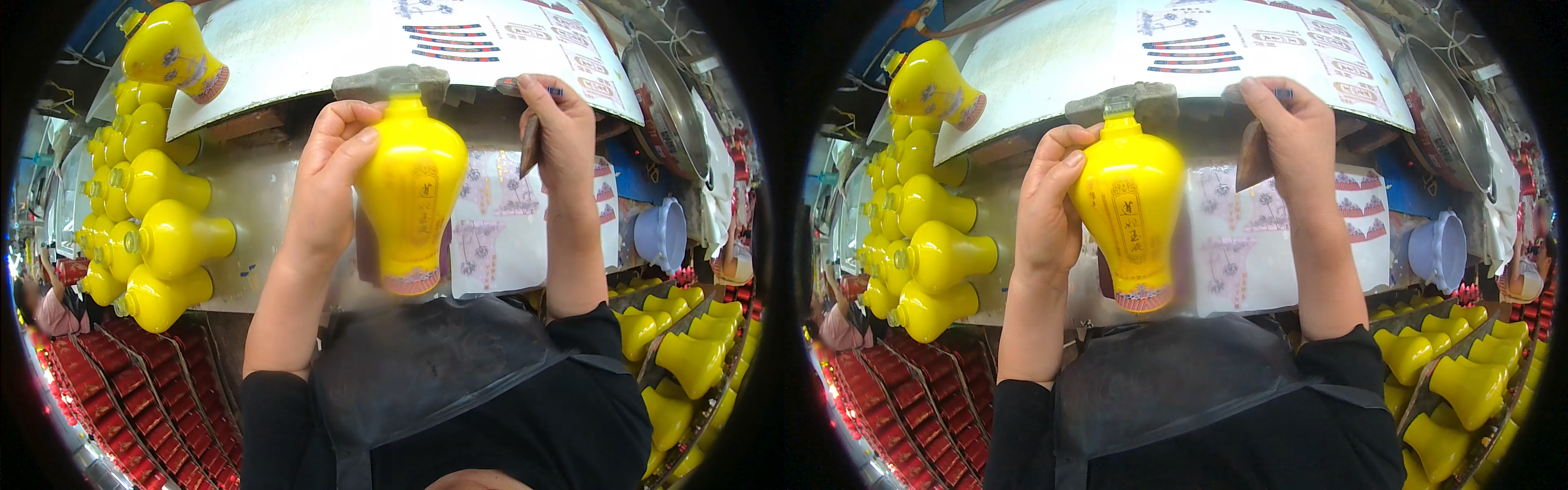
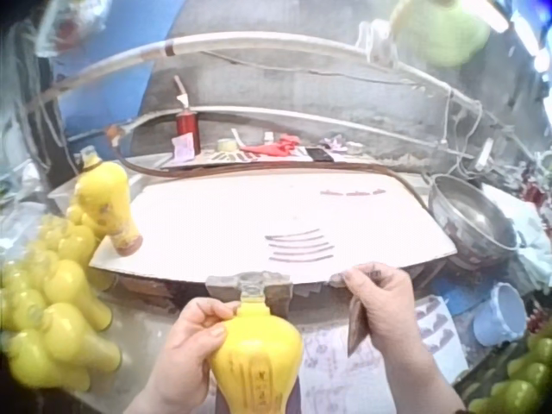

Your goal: The person applies a decorative label to the neck of a yellow bottle, then places the bottle on a metal workbench. The person then picks up another yellow bottle and applies a label to its base.

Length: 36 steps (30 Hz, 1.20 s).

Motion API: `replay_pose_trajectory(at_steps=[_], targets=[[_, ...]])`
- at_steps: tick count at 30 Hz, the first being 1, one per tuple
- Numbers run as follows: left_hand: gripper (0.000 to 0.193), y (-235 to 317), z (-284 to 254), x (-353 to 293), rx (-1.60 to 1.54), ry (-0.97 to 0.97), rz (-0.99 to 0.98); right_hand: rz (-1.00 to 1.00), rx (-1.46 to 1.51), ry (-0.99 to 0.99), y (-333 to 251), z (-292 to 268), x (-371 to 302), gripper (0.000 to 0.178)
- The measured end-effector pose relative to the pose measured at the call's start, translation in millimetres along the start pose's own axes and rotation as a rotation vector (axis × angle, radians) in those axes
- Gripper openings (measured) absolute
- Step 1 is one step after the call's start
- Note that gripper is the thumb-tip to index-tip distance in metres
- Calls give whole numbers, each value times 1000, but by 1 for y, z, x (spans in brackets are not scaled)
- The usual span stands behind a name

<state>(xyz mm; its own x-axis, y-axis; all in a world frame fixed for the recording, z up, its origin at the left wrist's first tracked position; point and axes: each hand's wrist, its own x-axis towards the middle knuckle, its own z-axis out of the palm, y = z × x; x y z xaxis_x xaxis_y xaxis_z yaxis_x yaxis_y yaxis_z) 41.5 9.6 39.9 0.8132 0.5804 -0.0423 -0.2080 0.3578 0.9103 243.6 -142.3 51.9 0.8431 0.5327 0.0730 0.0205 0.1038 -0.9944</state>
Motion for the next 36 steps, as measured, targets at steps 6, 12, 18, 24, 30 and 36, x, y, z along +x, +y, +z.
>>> replay_pose_trajectory(at_steps=[6,12,18,24,30,36], targets=[[31,10,6,-12,-21,-40,38,-82,-199,-427,-61,30,0,21],[41,14,7,-17,-117,-53,44,-190,-123,-667,-71,51,-21,18],[44,20,6,-23,-59,-108,94,14,-313,-485,-60,40,-33,25],[35,34,2,-18,177,-242,97,-40,-238,-521,-74,30,-47,21],[33,36,-2,-6,296,-354,163,-58,-161,-594,-80,36,-48,14],[24,43,-7,-4,206,-393,4,-195,-164,-533,-70,37,-37,14]])
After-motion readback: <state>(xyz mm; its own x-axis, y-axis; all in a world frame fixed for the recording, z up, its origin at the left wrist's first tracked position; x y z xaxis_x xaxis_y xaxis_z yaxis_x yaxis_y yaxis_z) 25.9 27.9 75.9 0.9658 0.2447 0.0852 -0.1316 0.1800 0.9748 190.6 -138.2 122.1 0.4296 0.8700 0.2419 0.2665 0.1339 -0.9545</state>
